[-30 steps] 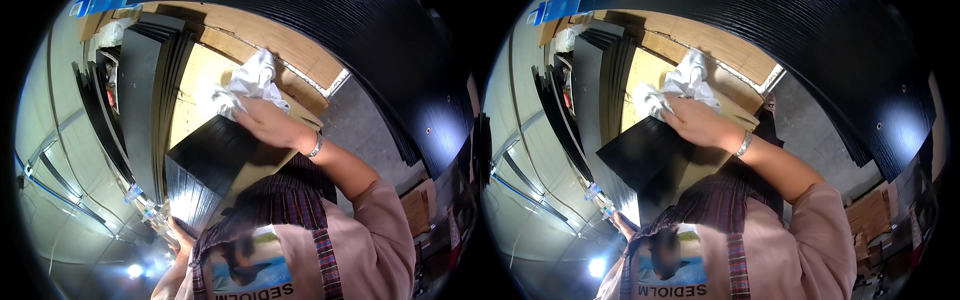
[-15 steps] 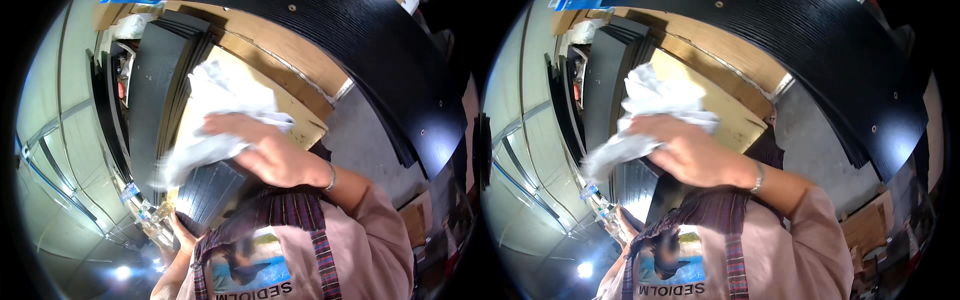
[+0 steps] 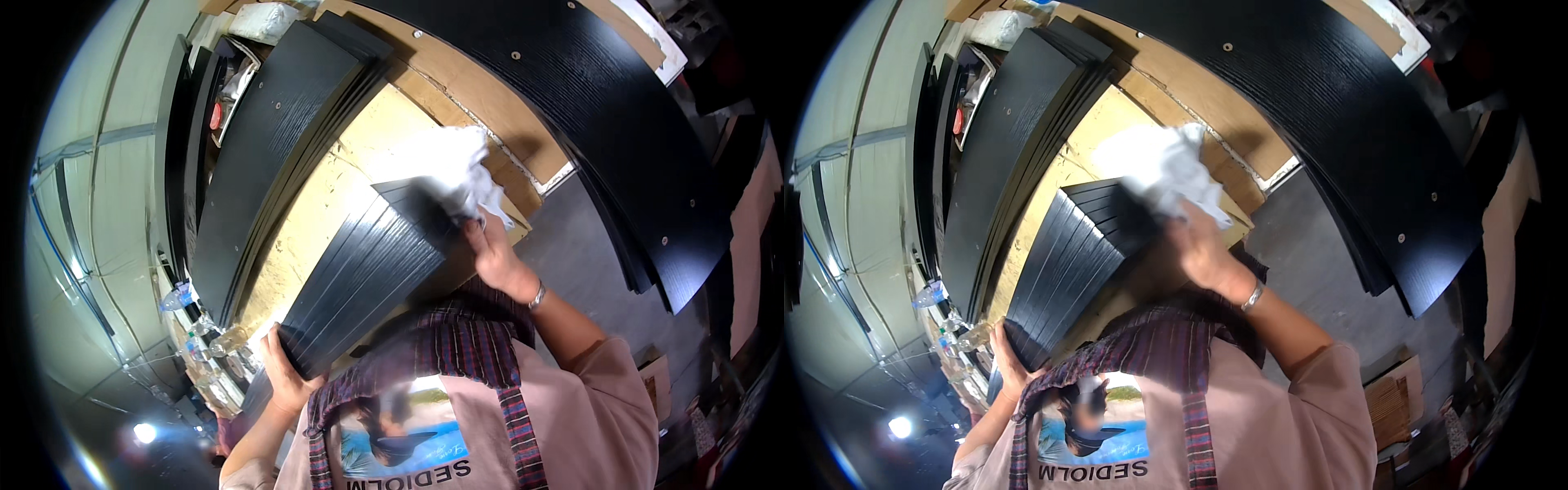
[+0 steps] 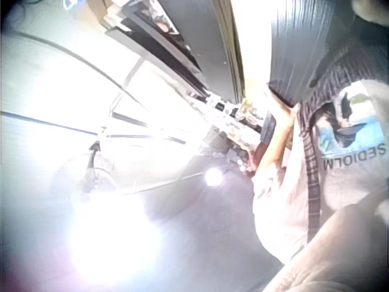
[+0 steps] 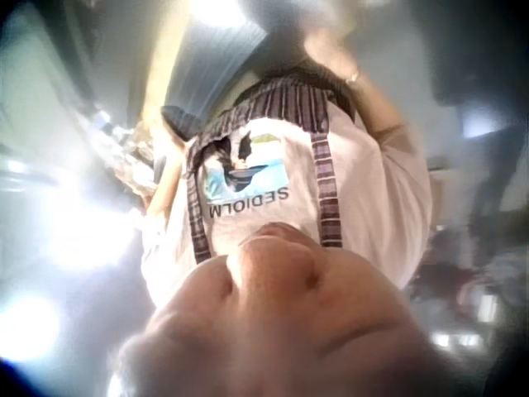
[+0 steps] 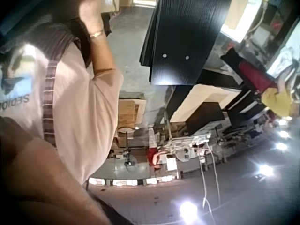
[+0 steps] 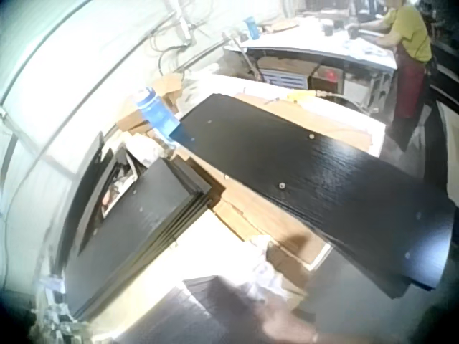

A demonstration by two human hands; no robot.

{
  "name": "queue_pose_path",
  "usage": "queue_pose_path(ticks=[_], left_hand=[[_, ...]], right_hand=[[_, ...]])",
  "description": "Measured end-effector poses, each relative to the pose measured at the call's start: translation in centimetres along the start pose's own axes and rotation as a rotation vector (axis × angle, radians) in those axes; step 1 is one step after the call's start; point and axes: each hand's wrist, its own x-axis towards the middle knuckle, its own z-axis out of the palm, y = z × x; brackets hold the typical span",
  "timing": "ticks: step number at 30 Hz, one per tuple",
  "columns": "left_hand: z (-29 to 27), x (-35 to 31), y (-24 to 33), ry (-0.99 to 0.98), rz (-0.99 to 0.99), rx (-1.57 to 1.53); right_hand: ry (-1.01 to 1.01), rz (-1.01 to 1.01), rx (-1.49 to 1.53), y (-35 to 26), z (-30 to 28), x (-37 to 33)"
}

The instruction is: The person cleans multiple black wooden furniture panels using a white cloth and a liquid from a plastic bottle. The person wipes the edges and surfaces of the panels, handles stacks of components, and applies liquid to the cloth to continue cleaning different parts of the items.

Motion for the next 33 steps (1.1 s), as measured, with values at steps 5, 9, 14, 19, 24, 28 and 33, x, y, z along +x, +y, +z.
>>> queue_pose_path(ticks=[5, 9, 14, 19, 24, 28, 33], left_hand=[[0.0, 0.5, 0.7, 0.054, 0.01, 0.032], [-0.1, 0.6, 0.6, 0.008, -0.08, 0.007], [-0.4, 0.7, 0.6, 0.029, -0.091, -0.029], [-0.7, 0.6, 0.6, 0.041, -0.126, -0.047], [-0.9, 0.8, 0.9, 0.082, -0.136, -0.106], [-2.2, 0.9, 0.4, 0.02, -0.125, -0.133], [-3.1, 6.8, 1.0, 0.263, 0.015, -0.355]], right_hand=[[-0.075, 0.081, 0.004, -2.7, -0.1, 0.8], [-0.236, 0.095, 0.083, -5.1, 0.5, 5.5], [-0.054, 0.156, 0.179, -7.4, -1.0, 7.3], [-0.346, -0.476, -0.121, -16.2, 7.3, 10.4], [-0.655, -0.518, -0.794, -12.1, 13.0, 9.7], [-0.946, -0.258, -1.14, -13.8, 13.1, 9.0], [-0.915, -0.401, -1.185, -13.3, 13.5, 9.1]])
